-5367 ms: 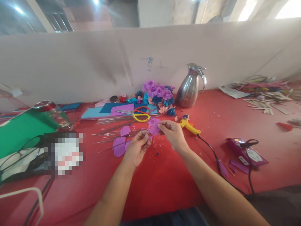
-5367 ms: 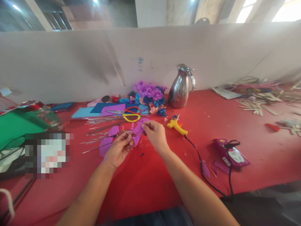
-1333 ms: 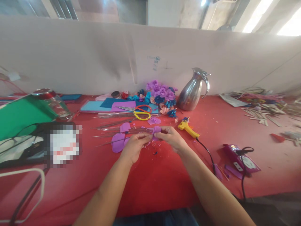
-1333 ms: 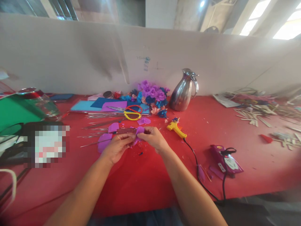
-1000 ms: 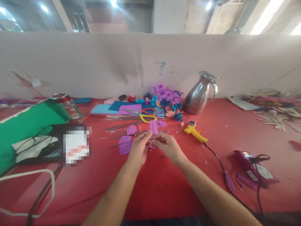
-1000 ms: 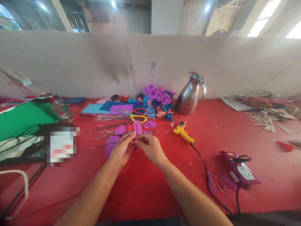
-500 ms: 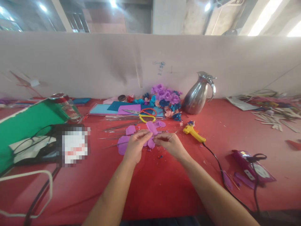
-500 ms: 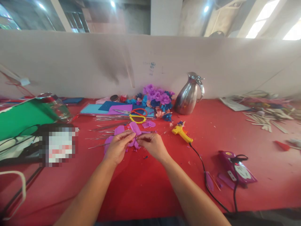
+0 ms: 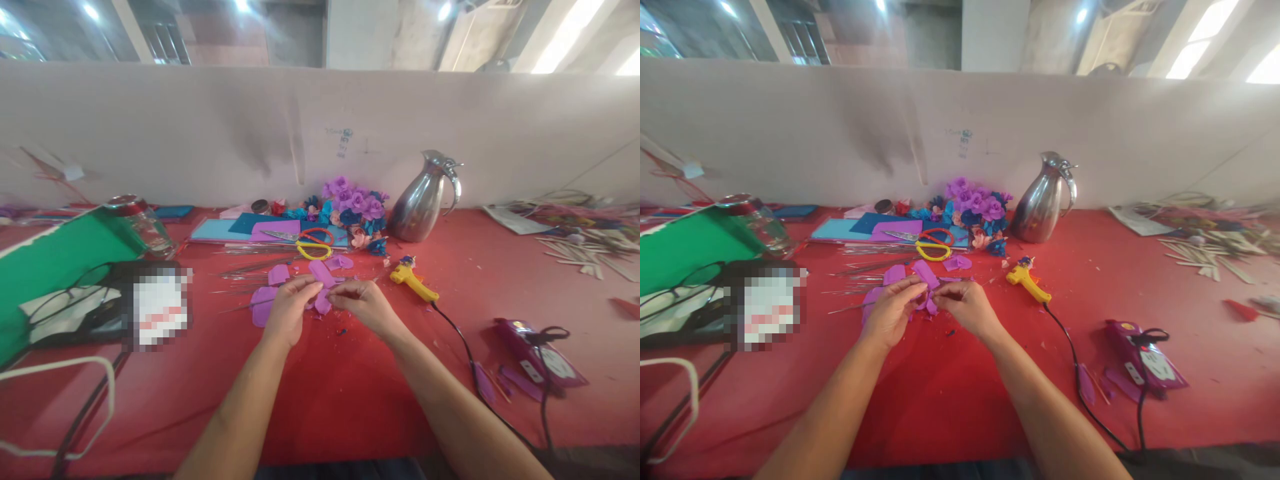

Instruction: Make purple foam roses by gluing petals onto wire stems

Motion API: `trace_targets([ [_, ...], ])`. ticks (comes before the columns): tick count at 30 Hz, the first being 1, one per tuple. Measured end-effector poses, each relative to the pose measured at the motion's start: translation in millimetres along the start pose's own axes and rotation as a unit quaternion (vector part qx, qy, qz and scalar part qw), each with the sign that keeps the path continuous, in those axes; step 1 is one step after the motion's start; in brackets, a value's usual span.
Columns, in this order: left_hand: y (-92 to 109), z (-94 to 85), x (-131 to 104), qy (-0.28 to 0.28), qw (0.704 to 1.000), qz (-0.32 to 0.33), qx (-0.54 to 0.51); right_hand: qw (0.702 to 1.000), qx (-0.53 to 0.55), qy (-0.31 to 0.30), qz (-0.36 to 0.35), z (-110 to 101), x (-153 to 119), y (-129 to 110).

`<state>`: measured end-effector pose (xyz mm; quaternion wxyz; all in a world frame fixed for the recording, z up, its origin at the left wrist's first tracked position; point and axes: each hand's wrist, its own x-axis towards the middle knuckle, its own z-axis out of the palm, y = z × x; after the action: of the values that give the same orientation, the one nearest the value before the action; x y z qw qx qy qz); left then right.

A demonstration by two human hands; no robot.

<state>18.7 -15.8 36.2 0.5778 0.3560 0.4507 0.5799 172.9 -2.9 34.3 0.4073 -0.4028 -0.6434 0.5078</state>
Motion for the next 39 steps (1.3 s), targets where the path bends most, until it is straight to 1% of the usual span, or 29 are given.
trace_targets([
  [6, -2.9, -3.8, 1.8, -0.01, 1.0, -0.011, -0.014, 1.0, 0.016, -0.015, 0.004, -2.4, 0.2, -2.3],
  [11, 0.0, -3.1, 0.5, -0.025, 0.999, -0.021, -0.027, 0.999, 0.029, -0.026, 0.009, -3.5, -1.2, -8.4],
  [19, -0.5, -4.6, 0.0, -0.046, 0.999, -0.003, 0.0, 0.996, 0.073, -0.037, 0.038, -3.4, -2.5, -14.5],
  [26, -5.3, -5.9, 2.9, -0.048, 0.998, 0.037, 0.026, 0.994, 0.075, -0.057, 0.046, -2.5, -2.0, -12.0],
  [30, -7.9, -8.6, 4.4, -0.05, 0.996, 0.052, 0.047, 0.991, 0.105, -0.055, 0.054, -2.8, -2.3, -9.9],
  [33, -8.5, -9.7, 4.5, -0.048, 0.996, 0.051, 0.058, 0.988, 0.13, -0.06, 0.059, -1.7, -2.7, -8.7],
  [36, -6.5, -8.2, 3.4, -0.041, 0.997, 0.046, 0.043, 0.987, 0.137, -0.065, 0.056, 0.7, -2.7, -8.0],
  [39, -4.1, -6.3, 2.1, -0.047, 0.997, 0.043, 0.033, 0.986, 0.145, -0.066, 0.053, 2.6, -2.4, -7.2],
])
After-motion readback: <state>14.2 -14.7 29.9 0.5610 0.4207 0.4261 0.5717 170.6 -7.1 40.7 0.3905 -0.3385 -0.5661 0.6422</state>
